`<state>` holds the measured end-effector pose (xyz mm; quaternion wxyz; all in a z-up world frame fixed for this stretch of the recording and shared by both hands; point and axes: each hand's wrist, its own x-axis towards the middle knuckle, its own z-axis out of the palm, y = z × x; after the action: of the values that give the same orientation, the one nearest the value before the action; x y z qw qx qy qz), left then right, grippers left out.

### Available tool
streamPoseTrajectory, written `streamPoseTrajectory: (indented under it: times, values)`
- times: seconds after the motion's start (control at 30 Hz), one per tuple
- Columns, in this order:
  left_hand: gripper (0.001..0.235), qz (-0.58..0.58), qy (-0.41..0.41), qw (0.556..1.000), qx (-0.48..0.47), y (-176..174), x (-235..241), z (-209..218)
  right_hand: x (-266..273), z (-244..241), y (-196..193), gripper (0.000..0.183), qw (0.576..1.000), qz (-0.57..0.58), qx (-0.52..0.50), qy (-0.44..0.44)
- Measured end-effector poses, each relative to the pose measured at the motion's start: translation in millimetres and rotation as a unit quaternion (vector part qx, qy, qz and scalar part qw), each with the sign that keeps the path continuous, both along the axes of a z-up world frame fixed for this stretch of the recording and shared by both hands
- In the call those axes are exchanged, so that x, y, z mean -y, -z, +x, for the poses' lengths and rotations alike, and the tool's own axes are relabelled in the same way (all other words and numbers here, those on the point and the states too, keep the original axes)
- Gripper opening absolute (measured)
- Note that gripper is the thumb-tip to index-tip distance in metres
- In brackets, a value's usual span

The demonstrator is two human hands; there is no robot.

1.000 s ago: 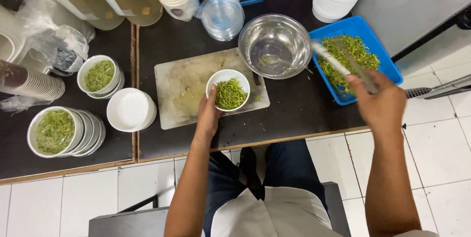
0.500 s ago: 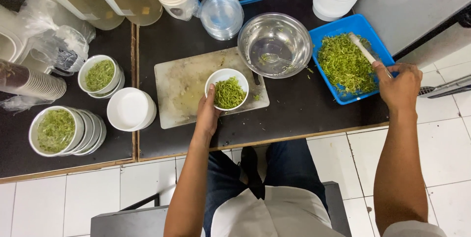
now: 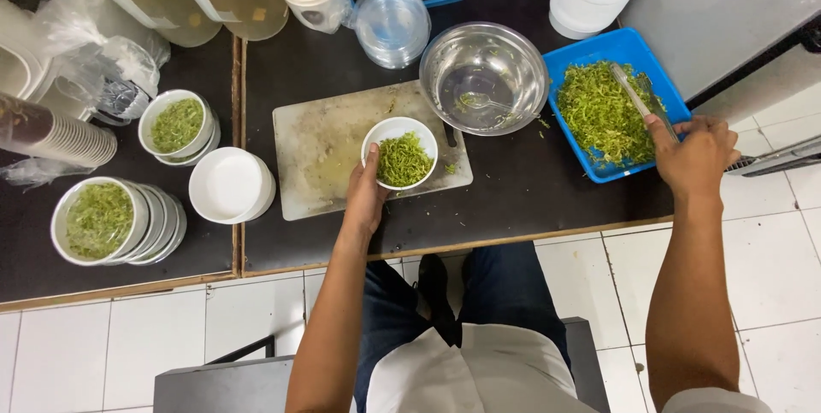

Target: The person portions chopped green vegetables into small white bowls using tongs and a spoon. They transfer the vegetables from a blue tray into bowls, then place the filled bowls on the counter.

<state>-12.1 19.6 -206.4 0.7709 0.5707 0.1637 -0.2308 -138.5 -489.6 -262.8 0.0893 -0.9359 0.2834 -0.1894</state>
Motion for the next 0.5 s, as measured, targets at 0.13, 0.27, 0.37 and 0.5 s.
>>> streamPoseTrajectory:
  times: [0.13,0.27,0.37,0.5]
  values:
    - [0.074,-0.015,-0.004,1.0,0.009,5.4,0.1,0.5,-5.3,0.0,1.8,0.07,1.0,-0.007,-0.009,0.02]
    - [0.071,-0.018,-0.008,1.0,0.002,8.7,0.1,3.3,-6.1,-2.0,0.5,0.066,1.0,0.018,-0.008,0.0]
    - [0.072,-0.025,-0.009,1.0,0.002,8.6,2.0,2.9,-22.1,-10.5,-3.9,0.062,1.0,-0.003,-0.004,-0.023]
    - [0.074,-0.03,-0.014,0.999,-0.002,10.6,0.5,3.1,-62.3,-19.6,-14.2,0.063,0.998,0.021,-0.011,-0.053]
